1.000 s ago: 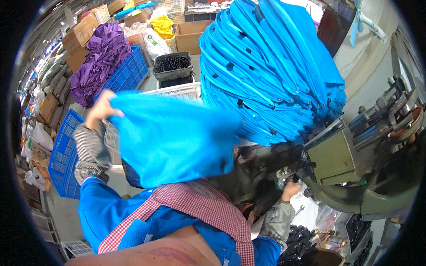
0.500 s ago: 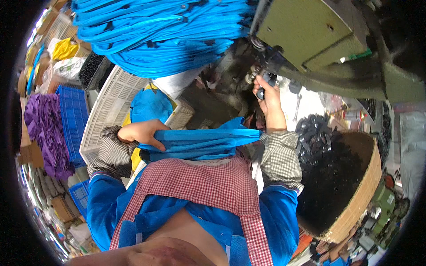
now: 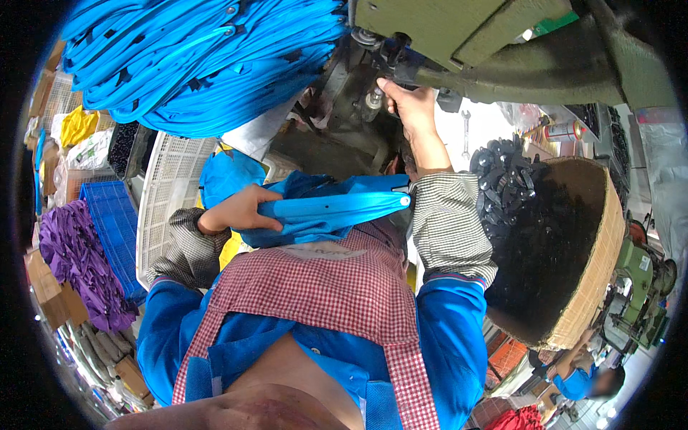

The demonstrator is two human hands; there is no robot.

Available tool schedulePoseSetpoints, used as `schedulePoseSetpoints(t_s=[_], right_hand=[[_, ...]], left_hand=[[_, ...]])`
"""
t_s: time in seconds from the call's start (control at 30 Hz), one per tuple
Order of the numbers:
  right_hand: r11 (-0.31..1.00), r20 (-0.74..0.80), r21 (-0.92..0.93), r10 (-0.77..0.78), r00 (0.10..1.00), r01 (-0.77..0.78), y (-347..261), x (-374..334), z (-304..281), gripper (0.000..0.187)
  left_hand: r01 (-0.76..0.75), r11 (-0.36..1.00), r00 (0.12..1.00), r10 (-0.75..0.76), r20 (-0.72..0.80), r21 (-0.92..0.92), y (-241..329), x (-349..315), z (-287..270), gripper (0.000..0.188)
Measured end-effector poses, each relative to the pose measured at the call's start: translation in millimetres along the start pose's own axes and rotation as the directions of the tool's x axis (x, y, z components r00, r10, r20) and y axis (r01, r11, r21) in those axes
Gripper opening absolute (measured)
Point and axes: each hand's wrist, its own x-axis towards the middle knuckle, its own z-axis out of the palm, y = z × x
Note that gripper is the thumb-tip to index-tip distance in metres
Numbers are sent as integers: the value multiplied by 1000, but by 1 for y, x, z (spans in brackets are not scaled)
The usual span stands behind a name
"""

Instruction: The person repeatedly picks up blue fabric items and black plastic clips, attaches the clips to the fabric using a press machine, and places the finished items into a white basket. The process is repeated for multiple items in a factory setting.

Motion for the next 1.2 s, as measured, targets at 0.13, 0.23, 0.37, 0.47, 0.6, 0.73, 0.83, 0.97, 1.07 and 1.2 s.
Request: schedulePoseSetpoints(t_s=[0.13,0.23,0.37,0.47,0.6,0.73,0.83,0.97,1.07,1.2], right_hand=[[913,-250,397,208,945,-96,23,-31,-39,17],[698,-165,712,276,947,-80,64,-80,-49,21],[689,-198,723,129,972,56,58,-107,24,37],[890,-262,448,41,964,84,64,-87,-1,35],[882,-219,453,-28,975,127,48,-76,-22,30],[850,-134,523,6,991,66,38,-78,-10,34],[909,-115,414,1,993,47,29,-72,-14,35],[917,-83,398,21,996,14,35,-62,-29,35],[877,-9,480,45,999,-35,33,-60,-31,35],[891,12,451,41,999,-42,30,-56,-32,37]], left_hand=[[-119,990,972,99,-214,-80,-9,25,-17,31],[-215,976,919,217,-328,44,-23,66,-19,30],[-29,999,901,14,-435,-29,-1,114,21,27],[-69,992,896,13,-444,-110,18,130,28,28],[-160,972,868,55,-493,-174,15,159,47,27],[-253,861,884,21,-466,-441,22,182,60,24],[-116,952,874,-37,-485,-282,27,182,59,19],[-199,894,820,-73,-567,-403,29,190,65,12],[-186,877,828,-104,-551,-444,30,195,68,11],[-192,881,832,-87,-547,-433,39,194,60,11]])
